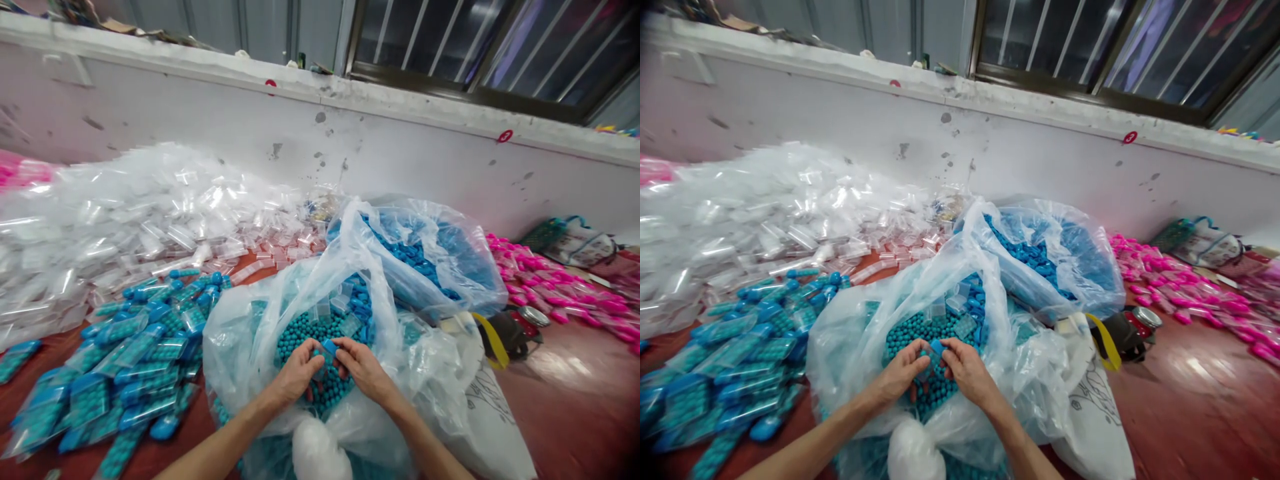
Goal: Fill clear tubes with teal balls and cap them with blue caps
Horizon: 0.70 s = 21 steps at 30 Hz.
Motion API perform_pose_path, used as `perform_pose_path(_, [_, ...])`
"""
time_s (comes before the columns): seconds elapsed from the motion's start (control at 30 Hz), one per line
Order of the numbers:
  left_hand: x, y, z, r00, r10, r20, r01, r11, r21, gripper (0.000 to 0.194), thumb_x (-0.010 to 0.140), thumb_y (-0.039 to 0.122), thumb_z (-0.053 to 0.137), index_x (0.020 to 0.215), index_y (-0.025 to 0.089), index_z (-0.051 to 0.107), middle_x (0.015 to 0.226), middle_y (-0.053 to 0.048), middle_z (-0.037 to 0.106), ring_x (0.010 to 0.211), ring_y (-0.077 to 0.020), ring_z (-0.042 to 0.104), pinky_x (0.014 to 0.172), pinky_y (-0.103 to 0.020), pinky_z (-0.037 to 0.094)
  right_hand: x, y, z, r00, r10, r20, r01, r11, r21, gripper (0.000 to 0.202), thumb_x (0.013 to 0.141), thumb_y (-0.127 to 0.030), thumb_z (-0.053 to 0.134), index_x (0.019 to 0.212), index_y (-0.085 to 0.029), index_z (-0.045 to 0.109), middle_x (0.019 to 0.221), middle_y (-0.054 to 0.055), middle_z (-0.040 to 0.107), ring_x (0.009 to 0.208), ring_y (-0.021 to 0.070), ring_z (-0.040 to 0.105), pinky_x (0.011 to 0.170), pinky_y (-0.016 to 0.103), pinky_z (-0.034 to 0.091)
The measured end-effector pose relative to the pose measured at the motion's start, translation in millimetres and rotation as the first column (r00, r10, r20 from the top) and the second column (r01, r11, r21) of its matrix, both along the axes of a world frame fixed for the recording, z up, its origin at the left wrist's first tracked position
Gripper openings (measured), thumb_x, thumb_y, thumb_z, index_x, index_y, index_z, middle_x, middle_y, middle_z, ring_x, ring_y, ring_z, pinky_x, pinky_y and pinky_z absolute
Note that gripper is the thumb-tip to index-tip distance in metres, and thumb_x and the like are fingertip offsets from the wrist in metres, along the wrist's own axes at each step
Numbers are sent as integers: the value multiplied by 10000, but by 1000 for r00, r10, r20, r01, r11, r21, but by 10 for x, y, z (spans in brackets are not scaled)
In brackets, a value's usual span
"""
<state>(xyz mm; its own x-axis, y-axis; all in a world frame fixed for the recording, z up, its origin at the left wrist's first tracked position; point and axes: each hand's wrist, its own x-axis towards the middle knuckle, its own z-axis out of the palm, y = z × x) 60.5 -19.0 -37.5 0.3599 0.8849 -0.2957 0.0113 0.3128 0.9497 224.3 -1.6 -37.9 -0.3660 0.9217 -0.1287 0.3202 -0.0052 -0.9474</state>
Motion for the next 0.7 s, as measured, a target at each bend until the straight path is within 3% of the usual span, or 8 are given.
perform_pose_path(0.1, [20,-3,-13,1000,2,-21,-1,1000,31,370,714,477,478,933,188,401,653,45,499,400,-78,473,296,-167,285,-52,-34,46,995,-95,39,93,994,50,332,823,-316,436,1064,-171,614,624,-7,587,541,128,550,552,246,454])
perform_pose_path(0.23, [17,-11,-19,999,38,14,-38,999,-5,444,697,460,522,1018,171,419,705,24,522,517,-108,532,359,-182,372,-110,-110,149,968,-170,182,122,961,247,335,822,-322,437,1022,-165,655,677,33,630,625,162,574,631,282,461])
perform_pose_path(0.37, [-10,-30,-30,987,119,108,-109,989,-96,589,700,464,543,1172,157,374,708,12,554,553,-121,555,394,-190,401,-120,-142,190,963,-72,258,-5,958,286,360,845,-289,378,1048,-166,648,606,15,598,564,151,538,588,274,441])
perform_pose_path(0.5, [-11,-43,-42,976,144,161,-127,986,-111,723,690,470,568,1274,137,304,638,24,539,467,-109,522,332,-177,333,-136,-126,186,974,-57,221,5,973,231,355,855,-294,372,1052,-168,639,587,-4,566,519,129,504,532,246,423])
perform_pose_path(0.6, [2,-49,-28,974,184,136,-168,979,-119,696,681,458,576,1257,141,347,658,12,561,468,-106,521,330,-175,321,-162,-124,188,986,-16,168,-14,984,175,331,865,-291,366,1009,-185,645,553,-21,538,506,119,501,519,225,418])
perform_pose_path(0.7, [17,-60,-19,975,209,76,-203,975,-86,554,699,432,543,1163,144,446,618,27,534,429,-95,487,322,-180,296,-177,-145,204,977,56,206,-109,962,251,314,885,-272,345,905,-198,649,572,-20,540,529,114,494,534,214,413])
